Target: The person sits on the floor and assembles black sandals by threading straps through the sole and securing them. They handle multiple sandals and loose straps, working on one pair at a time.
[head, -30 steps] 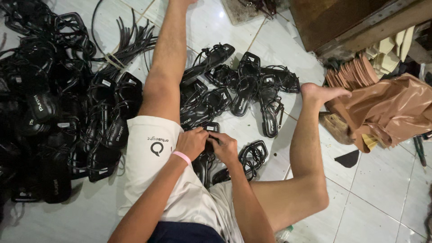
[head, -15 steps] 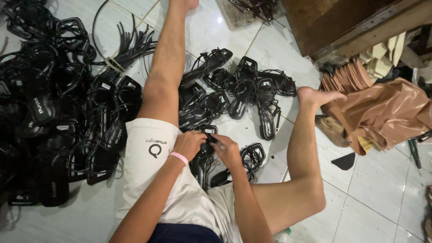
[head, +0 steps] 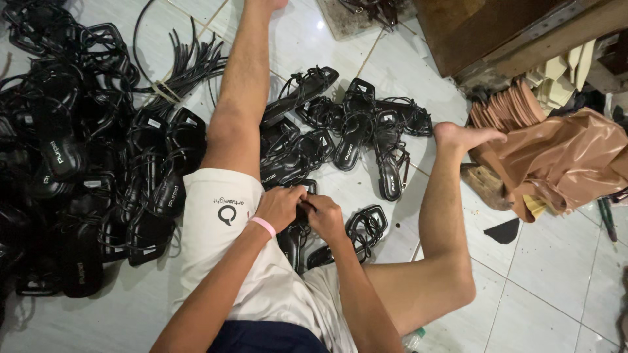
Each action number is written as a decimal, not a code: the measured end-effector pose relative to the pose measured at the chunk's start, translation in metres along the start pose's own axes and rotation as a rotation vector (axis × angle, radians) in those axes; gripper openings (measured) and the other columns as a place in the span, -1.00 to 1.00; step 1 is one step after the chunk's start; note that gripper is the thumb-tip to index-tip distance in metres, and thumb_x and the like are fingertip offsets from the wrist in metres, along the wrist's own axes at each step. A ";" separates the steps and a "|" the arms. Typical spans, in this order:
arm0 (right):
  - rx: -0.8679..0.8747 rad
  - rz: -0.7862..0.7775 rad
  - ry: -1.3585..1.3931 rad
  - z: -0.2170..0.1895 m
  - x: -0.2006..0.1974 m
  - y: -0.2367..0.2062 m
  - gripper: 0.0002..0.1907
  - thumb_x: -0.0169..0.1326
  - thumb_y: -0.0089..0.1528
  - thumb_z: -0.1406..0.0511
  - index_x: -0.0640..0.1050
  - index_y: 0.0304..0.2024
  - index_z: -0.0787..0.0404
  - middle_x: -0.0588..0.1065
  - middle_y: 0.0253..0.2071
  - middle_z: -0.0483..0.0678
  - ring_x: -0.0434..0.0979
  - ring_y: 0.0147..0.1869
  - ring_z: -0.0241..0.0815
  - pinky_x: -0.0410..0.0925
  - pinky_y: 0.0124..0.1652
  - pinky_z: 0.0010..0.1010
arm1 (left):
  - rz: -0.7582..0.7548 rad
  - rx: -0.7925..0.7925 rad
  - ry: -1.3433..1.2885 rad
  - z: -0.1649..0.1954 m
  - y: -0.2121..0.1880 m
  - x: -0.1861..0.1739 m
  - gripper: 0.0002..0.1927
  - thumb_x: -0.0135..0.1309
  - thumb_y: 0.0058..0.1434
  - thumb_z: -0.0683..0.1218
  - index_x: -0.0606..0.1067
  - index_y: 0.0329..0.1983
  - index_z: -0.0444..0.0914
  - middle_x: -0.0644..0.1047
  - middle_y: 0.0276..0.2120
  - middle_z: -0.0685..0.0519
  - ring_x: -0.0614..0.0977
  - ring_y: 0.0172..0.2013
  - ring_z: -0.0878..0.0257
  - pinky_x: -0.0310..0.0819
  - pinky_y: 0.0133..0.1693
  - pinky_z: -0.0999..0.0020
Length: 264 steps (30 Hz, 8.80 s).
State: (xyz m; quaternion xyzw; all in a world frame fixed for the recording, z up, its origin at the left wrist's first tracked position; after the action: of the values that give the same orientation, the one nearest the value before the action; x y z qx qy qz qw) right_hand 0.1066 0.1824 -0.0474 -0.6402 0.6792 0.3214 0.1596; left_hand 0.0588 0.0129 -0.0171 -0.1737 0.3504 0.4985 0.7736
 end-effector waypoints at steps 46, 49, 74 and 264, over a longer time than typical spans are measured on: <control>0.223 -0.045 0.046 -0.006 -0.015 0.007 -0.83 0.17 0.17 0.47 0.65 -0.18 0.29 0.64 -0.25 0.11 0.70 -0.24 -0.02 0.51 -0.20 -0.35 | -0.129 0.105 -0.100 -0.008 0.014 -0.009 -0.73 0.32 -0.04 -0.16 0.60 -0.24 -0.20 0.64 -0.21 0.02 0.59 -0.09 -0.02 0.45 -0.04 0.08; 0.261 -0.107 0.016 0.000 -0.015 0.008 -0.82 0.16 0.17 0.47 0.63 -0.17 0.29 0.64 -0.28 0.12 0.70 -0.26 -0.03 0.51 -0.22 -0.34 | -0.117 0.086 -0.150 -0.005 0.013 -0.009 -0.74 0.32 -0.02 -0.15 0.58 -0.25 -0.21 0.63 -0.23 0.01 0.60 -0.08 -0.03 0.47 -0.07 0.08; 0.524 -0.264 0.689 0.049 -0.017 0.008 -0.68 0.10 0.28 0.48 0.56 0.11 0.28 0.59 0.01 -0.06 0.60 0.04 -0.30 0.52 -0.08 -0.47 | -0.202 -0.100 -0.268 -0.015 0.011 -0.001 -0.57 0.26 0.09 -0.15 0.55 0.07 -0.16 0.61 -0.06 -0.09 0.61 -0.02 -0.10 0.49 0.01 0.10; 0.023 0.037 0.053 -0.024 -0.006 0.007 -0.68 0.34 0.12 0.34 0.64 -0.08 0.31 0.63 -0.08 0.11 0.63 0.01 0.07 0.44 0.05 -0.21 | -0.018 -0.425 -0.425 -0.042 0.012 0.027 -0.76 0.32 0.09 0.03 0.71 -0.27 -0.20 0.71 -0.37 -0.02 0.74 -0.37 0.20 0.56 -0.27 0.35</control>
State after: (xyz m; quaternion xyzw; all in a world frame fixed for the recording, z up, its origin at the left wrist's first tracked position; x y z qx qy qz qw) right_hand 0.1052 0.1710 -0.0244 -0.6342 0.6985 0.2993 0.1428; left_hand 0.0393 0.0100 -0.0648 -0.2266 0.0668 0.5791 0.7803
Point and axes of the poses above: each hand's wrist, its own y-axis towards the middle knuckle, its own x-axis out of the palm, z = x × y, the point moved 1 cm from there along y, towards the middle knuckle
